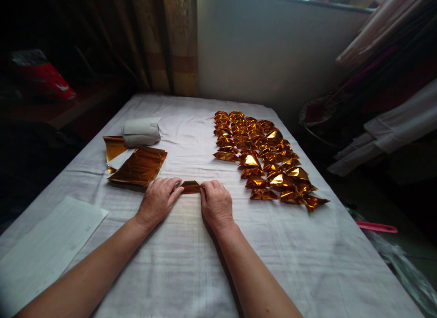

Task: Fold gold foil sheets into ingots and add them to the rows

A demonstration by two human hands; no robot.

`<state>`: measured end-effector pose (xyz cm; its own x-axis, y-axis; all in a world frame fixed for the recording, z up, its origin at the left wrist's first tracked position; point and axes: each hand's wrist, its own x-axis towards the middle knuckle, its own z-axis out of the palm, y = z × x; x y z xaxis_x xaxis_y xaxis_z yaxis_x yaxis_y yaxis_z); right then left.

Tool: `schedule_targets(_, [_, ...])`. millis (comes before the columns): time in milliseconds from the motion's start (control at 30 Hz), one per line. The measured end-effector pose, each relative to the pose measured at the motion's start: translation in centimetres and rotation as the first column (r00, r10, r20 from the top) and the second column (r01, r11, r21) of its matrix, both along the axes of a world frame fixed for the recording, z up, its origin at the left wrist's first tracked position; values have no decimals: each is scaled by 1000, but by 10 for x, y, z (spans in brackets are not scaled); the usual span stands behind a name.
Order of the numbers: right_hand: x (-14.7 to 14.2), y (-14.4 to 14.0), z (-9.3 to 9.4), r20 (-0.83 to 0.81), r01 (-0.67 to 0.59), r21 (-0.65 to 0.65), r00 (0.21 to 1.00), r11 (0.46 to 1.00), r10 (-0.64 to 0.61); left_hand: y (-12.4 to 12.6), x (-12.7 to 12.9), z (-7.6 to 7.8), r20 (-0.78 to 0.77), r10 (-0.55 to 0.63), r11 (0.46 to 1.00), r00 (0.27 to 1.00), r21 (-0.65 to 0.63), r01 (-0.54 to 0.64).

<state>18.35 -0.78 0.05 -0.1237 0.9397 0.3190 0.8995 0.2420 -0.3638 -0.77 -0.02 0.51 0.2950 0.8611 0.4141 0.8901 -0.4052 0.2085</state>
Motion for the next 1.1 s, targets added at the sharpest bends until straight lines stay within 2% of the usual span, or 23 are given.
schedule_targets(233, [-1, 1, -3, -49, 13, 21, 999, 1000, -12, 1, 1, 2, -3, 7, 1000, 1000, -18, -7])
schedule_targets(833, [-1, -2, 3, 29, 0, 1, 1000, 1000, 0, 0, 2, 5, 33, 40, 991, 999, -126, -36])
schedule_targets(967, [-2, -7, 7, 66, -63, 70, 996, 996, 59, 0, 1, 5, 35, 44, 992, 998, -123, -39])
schedule_targets(1100, [-6, -13, 11, 129, -206, 85, 972, 975, 195, 0, 1, 5, 26, 38, 993, 999, -111, -35])
